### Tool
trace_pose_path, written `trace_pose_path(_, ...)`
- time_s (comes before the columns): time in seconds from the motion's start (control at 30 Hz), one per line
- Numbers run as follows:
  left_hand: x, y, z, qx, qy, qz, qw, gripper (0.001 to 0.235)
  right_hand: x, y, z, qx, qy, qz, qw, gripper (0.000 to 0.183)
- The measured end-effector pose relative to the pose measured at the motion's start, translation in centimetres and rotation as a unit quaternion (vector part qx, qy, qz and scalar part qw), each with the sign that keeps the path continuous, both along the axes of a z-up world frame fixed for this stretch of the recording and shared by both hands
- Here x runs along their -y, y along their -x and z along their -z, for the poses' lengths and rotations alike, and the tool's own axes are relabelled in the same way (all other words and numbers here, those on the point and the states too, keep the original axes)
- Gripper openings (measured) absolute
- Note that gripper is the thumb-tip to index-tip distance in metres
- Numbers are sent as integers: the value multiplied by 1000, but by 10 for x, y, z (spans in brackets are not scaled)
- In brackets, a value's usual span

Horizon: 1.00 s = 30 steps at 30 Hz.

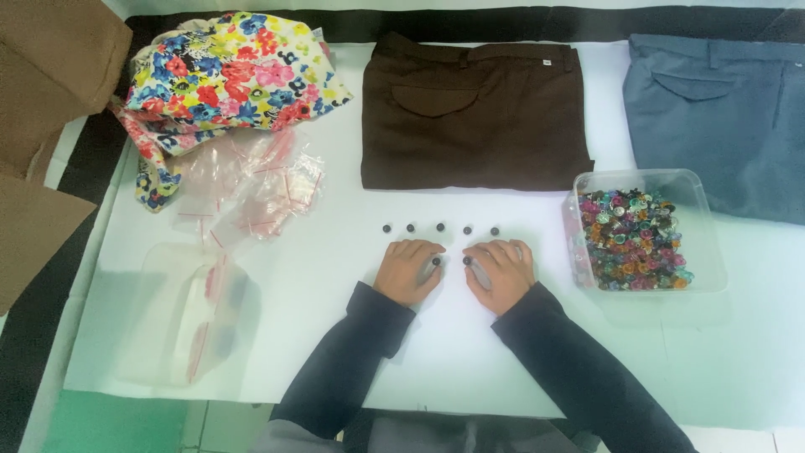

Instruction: The person sorts small dark buttons from a clear plastic container filled with multicolored buttons. They repeatedly pick buttons from the container and place them in a row on the white table surface.

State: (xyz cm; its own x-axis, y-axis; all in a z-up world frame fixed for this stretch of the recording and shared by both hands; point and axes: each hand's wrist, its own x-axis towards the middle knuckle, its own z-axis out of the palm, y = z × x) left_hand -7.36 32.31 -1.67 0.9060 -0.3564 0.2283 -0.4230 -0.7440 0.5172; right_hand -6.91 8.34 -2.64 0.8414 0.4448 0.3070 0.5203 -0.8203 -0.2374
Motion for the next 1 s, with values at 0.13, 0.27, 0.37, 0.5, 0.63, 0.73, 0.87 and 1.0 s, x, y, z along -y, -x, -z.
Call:
trace_pose_path(0.13,5,3,-28,-4,0,1,1000,33,1,7,-14,9,-3,-6,1000,34)
trace_pose_path(0.27,23,-3,-50,84,83,-8,993,35,12,13,-34,70,-43,13,997,31)
trace_pose_path(0.37,46,-10,-66,114,108,10,988,34,29,17,-54,151,-72,22,986,33)
trace_pose_path(0.5,88,-20,-87,134,158,52,977,34,63,17,-86,264,-101,30,959,32)
trace_pose_path(0.63,135,-24,-109,124,192,97,969,35,109,12,-95,288,-88,84,950,29)
trace_pose_path(0.73,176,-28,-110,86,190,140,968,36,143,10,-106,287,-71,123,947,25)
trace_pose_path(0.87,237,-41,-99,49,115,174,977,40,195,-5,-91,211,-89,126,965,34)
trace_pose_path(1.0,289,-72,-71,-72,-73,165,981,57,240,-38,-33,25,-109,196,974,51)
